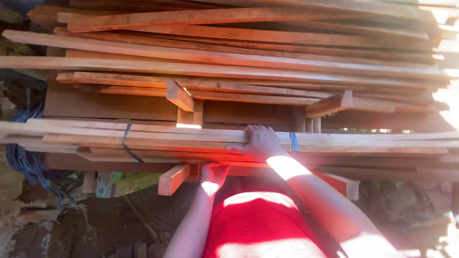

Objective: Bundling thin strips of wood together using elastic bands.

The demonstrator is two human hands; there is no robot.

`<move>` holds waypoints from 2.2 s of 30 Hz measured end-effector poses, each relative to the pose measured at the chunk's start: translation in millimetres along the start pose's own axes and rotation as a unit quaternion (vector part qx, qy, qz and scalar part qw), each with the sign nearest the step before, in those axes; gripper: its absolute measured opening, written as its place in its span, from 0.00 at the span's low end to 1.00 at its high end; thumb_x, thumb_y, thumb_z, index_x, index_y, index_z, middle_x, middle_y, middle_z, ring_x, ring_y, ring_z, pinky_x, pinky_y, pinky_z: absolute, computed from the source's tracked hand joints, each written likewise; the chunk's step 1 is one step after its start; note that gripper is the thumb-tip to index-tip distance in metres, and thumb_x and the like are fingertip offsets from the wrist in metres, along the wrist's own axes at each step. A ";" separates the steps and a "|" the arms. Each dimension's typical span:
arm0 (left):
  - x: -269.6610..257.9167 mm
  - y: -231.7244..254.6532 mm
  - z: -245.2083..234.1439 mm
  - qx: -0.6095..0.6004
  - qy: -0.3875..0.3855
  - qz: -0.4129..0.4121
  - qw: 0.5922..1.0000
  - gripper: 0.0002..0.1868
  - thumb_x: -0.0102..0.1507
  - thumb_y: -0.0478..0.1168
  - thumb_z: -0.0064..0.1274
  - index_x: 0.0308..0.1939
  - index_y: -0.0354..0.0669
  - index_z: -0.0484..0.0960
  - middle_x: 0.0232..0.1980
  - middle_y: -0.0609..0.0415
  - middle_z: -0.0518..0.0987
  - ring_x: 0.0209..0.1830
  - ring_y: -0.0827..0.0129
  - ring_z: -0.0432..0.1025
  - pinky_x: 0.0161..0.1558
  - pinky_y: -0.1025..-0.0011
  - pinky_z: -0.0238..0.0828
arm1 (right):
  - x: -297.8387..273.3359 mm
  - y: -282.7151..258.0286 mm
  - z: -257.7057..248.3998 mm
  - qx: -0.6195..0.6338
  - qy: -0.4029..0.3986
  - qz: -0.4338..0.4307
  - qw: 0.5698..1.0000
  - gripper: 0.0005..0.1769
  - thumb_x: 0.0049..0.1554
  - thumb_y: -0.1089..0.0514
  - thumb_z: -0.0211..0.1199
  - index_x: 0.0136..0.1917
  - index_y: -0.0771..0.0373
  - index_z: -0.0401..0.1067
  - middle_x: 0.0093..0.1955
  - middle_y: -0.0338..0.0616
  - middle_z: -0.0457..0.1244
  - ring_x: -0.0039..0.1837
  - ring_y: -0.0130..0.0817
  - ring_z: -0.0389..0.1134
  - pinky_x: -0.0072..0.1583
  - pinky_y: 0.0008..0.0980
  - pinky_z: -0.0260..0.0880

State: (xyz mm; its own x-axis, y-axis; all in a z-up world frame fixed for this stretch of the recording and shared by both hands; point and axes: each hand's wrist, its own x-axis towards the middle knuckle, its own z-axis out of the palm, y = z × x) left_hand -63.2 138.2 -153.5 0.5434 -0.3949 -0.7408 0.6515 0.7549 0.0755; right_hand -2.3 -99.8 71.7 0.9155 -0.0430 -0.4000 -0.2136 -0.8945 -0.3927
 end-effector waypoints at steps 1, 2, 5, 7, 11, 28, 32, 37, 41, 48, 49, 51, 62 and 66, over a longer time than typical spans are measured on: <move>2.1 3.3 -1.4 0.007 0.001 -0.009 1.000 0.20 0.55 0.27 0.44 0.51 0.35 0.80 0.50 0.45 0.81 0.51 0.54 0.74 0.58 0.53 0.73 | -7.5 -1.2 4.8 0.004 0.002 0.010 1.000 0.53 0.40 0.12 0.60 0.51 0.63 0.74 0.51 0.55 0.70 0.58 0.50 0.70 0.60 0.46 0.66; 3.9 6.5 -3.4 0.033 -0.020 -0.004 0.999 0.20 0.56 0.26 0.42 0.51 0.35 0.79 0.52 0.46 0.81 0.54 0.55 0.75 0.61 0.54 0.74 | -15.5 -2.8 10.2 -0.006 0.055 -0.008 0.998 0.52 0.39 0.13 0.62 0.51 0.63 0.74 0.51 0.52 0.69 0.58 0.48 0.69 0.59 0.45 0.65; 23.4 11.1 -38.4 0.119 0.010 -0.028 0.992 0.18 0.60 0.27 0.42 0.52 0.36 0.78 0.54 0.46 0.80 0.56 0.54 0.76 0.62 0.55 0.74 | -38.9 -13.1 18.7 -0.029 0.119 -0.029 0.992 0.52 0.36 0.14 0.65 0.50 0.62 0.73 0.51 0.49 0.68 0.57 0.46 0.68 0.59 0.43 0.63; 14.8 20.9 -35.3 0.180 0.060 -0.054 0.980 0.16 0.63 0.30 0.43 0.53 0.38 0.78 0.55 0.46 0.79 0.55 0.53 0.76 0.61 0.54 0.75 | -52.5 -19.0 26.0 -0.040 0.133 -0.033 0.990 0.52 0.36 0.14 0.66 0.49 0.62 0.73 0.51 0.48 0.67 0.57 0.46 0.67 0.60 0.43 0.63; -20.5 33.3 -20.1 0.551 0.024 -0.118 0.826 0.15 0.70 0.47 0.45 0.58 0.54 0.79 0.58 0.56 0.81 0.57 0.61 0.74 0.57 0.61 0.69 | -68.9 -18.8 39.8 -0.065 0.204 -0.060 0.975 0.51 0.36 0.14 0.66 0.48 0.62 0.72 0.48 0.47 0.66 0.56 0.47 0.66 0.63 0.45 0.62; -79.6 -35.2 226.4 0.863 -0.297 0.278 0.299 0.17 0.68 0.47 0.55 0.55 0.41 0.83 0.51 0.41 0.84 0.51 0.53 0.77 0.54 0.63 0.73 | -181.0 73.9 99.4 0.411 0.387 0.228 0.793 0.08 0.61 0.58 0.62 0.46 0.65 0.78 0.39 0.47 0.70 0.42 0.31 0.68 0.47 0.33 0.69; -14.9 -96.7 291.5 0.804 -0.270 0.151 0.508 0.23 0.66 0.52 0.50 0.57 0.42 0.82 0.51 0.48 0.85 0.51 0.62 0.80 0.53 0.65 0.74 | -178.3 119.4 115.8 0.423 0.314 0.259 0.810 0.15 0.61 0.52 0.62 0.52 0.66 0.78 0.40 0.45 0.71 0.43 0.30 0.69 0.48 0.32 0.70; 81.9 -163.5 270.9 0.876 -0.263 -0.073 0.398 0.38 0.67 0.68 0.40 0.64 0.40 0.77 0.61 0.50 0.81 0.60 0.62 0.73 0.60 0.63 0.68 | -144.1 176.7 182.0 0.669 0.190 0.284 0.660 0.31 0.67 0.37 0.52 0.60 0.68 0.75 0.54 0.47 0.73 0.53 0.34 0.76 0.55 0.28 0.72; 97.5 -214.9 243.4 0.825 -0.286 -0.273 0.403 0.45 0.67 0.73 0.37 0.72 0.38 0.68 0.74 0.49 0.70 0.71 0.65 0.63 0.70 0.68 0.56 | -140.8 167.3 146.3 0.801 0.149 0.311 0.489 0.41 0.57 0.27 0.50 0.74 0.52 0.58 0.68 0.40 0.63 0.66 0.37 0.66 0.64 0.46 0.66; 103.2 -226.7 248.2 0.756 -0.299 -0.372 0.448 0.50 0.63 0.75 0.37 0.74 0.38 0.67 0.75 0.50 0.69 0.72 0.68 0.64 0.72 0.73 0.55 | -144.0 139.2 86.6 0.867 0.096 0.315 0.374 0.42 0.51 0.23 0.54 0.73 0.39 0.61 0.69 0.33 0.63 0.69 0.33 0.60 0.68 0.46 0.53; 100.3 -227.5 252.8 0.756 -0.299 -0.372 0.447 0.50 0.63 0.75 0.37 0.74 0.38 0.67 0.75 0.50 0.69 0.72 0.68 0.64 0.72 0.73 0.55 | -142.2 141.7 89.0 0.867 0.097 0.314 0.373 0.42 0.51 0.23 0.54 0.73 0.39 0.61 0.69 0.33 0.63 0.69 0.33 0.60 0.68 0.46 0.53; 90.4 -221.0 257.8 0.808 -0.219 -0.356 0.416 0.50 0.62 0.75 0.38 0.73 0.38 0.71 0.71 0.46 0.73 0.68 0.65 0.69 0.68 0.68 0.62 | -138.4 137.4 97.2 0.866 0.124 0.305 0.376 0.43 0.49 0.22 0.59 0.72 0.39 0.63 0.69 0.27 0.63 0.70 0.27 0.61 0.70 0.46 0.56; 106.7 -214.8 250.5 0.775 -0.230 -0.386 0.444 0.46 0.65 0.72 0.37 0.75 0.41 0.67 0.74 0.51 0.70 0.70 0.67 0.66 0.71 0.69 0.58 | -120.6 153.3 120.1 0.882 0.157 0.278 0.348 0.49 0.49 0.21 0.60 0.77 0.42 0.60 0.75 0.32 0.60 0.71 0.31 0.58 0.67 0.45 0.55; 102.4 -205.3 236.2 0.684 -0.250 -0.453 0.515 0.39 0.69 0.68 0.33 0.72 0.45 0.70 0.72 0.52 0.73 0.68 0.66 0.70 0.70 0.68 0.62 | -122.7 151.3 115.6 0.855 0.148 0.299 0.397 0.49 0.49 0.21 0.55 0.77 0.43 0.58 0.75 0.31 0.59 0.70 0.31 0.59 0.67 0.45 0.53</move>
State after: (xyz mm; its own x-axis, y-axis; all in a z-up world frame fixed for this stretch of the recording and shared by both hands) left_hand -16.3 -180.9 -87.2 -0.4658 -0.6044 -0.6463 0.3352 -0.7965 0.5032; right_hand -186.4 -178.4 -34.3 0.4715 -0.2976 -0.8301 -0.1097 0.9142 -0.3900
